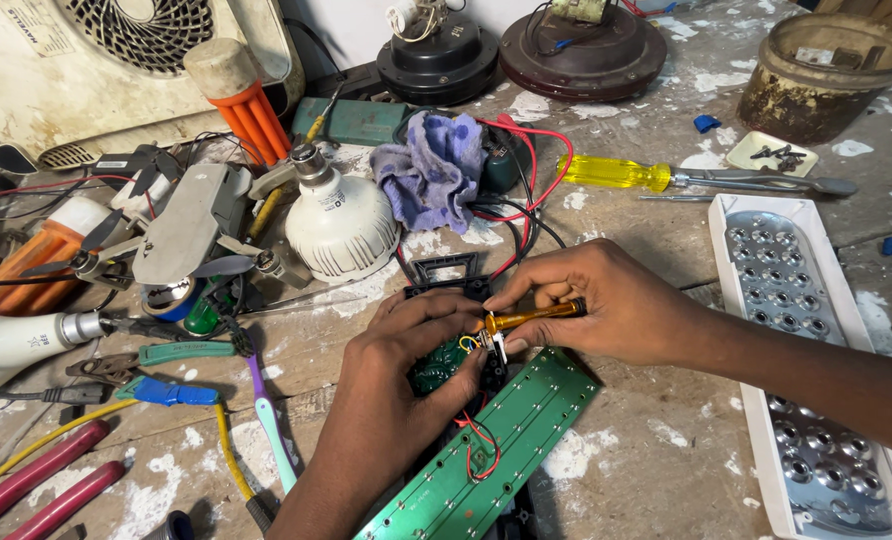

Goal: The person repairs an LED emergency light on a cluttered workbench. They use a soldering iron to work on the small green circuit board inside the black housing, reposition wires, then fit the LED panel and diffuser plate back into the white housing and close the unit.

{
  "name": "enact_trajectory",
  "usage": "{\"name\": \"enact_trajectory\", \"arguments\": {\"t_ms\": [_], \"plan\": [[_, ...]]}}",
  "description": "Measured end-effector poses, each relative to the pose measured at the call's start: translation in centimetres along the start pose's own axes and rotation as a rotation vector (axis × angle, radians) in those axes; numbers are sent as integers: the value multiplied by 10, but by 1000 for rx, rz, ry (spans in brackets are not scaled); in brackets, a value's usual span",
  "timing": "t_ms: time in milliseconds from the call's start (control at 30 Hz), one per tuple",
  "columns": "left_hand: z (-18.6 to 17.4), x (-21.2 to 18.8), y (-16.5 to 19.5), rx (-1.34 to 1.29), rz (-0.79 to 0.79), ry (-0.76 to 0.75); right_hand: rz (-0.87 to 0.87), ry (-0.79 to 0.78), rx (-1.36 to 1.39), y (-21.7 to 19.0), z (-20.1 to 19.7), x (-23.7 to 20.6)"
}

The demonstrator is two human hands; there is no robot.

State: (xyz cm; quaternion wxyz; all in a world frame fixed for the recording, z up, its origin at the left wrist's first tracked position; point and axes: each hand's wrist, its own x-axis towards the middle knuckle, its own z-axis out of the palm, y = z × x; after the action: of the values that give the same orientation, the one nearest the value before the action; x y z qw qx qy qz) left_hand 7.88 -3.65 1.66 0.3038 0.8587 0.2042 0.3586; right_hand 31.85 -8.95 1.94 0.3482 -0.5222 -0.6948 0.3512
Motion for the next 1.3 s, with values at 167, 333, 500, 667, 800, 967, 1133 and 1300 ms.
{"name": "enact_trajectory", "arguments": {"t_ms": [167, 333, 500, 667, 800, 967, 1133, 1300], "plan": [[0, 0, 2, 12, 44, 9, 122, 6, -92, -3, -1, 1], [0, 0, 3, 28, 46, 1, 5, -28, 139, 0, -2, 2], [0, 1, 3, 40, 56, -13, 162, -139, -92, -4, -11, -8], [-1, 1, 1, 41, 100, -19, -306, -378, -377, -25, -19, -8], [2, 1, 0, 16, 107, -13, -218, -462, -532, -48, -17, -11], [1, 1, -3, 25, 90, -20, 68, -634, -626, -67, -21, -22], [0, 1, -1, 33, 89, -31, 118, -499, -467, -56, -30, -11], [-4, 3, 2, 64, 92, -56, -16, -199, -240, -38, -33, -3]]}}
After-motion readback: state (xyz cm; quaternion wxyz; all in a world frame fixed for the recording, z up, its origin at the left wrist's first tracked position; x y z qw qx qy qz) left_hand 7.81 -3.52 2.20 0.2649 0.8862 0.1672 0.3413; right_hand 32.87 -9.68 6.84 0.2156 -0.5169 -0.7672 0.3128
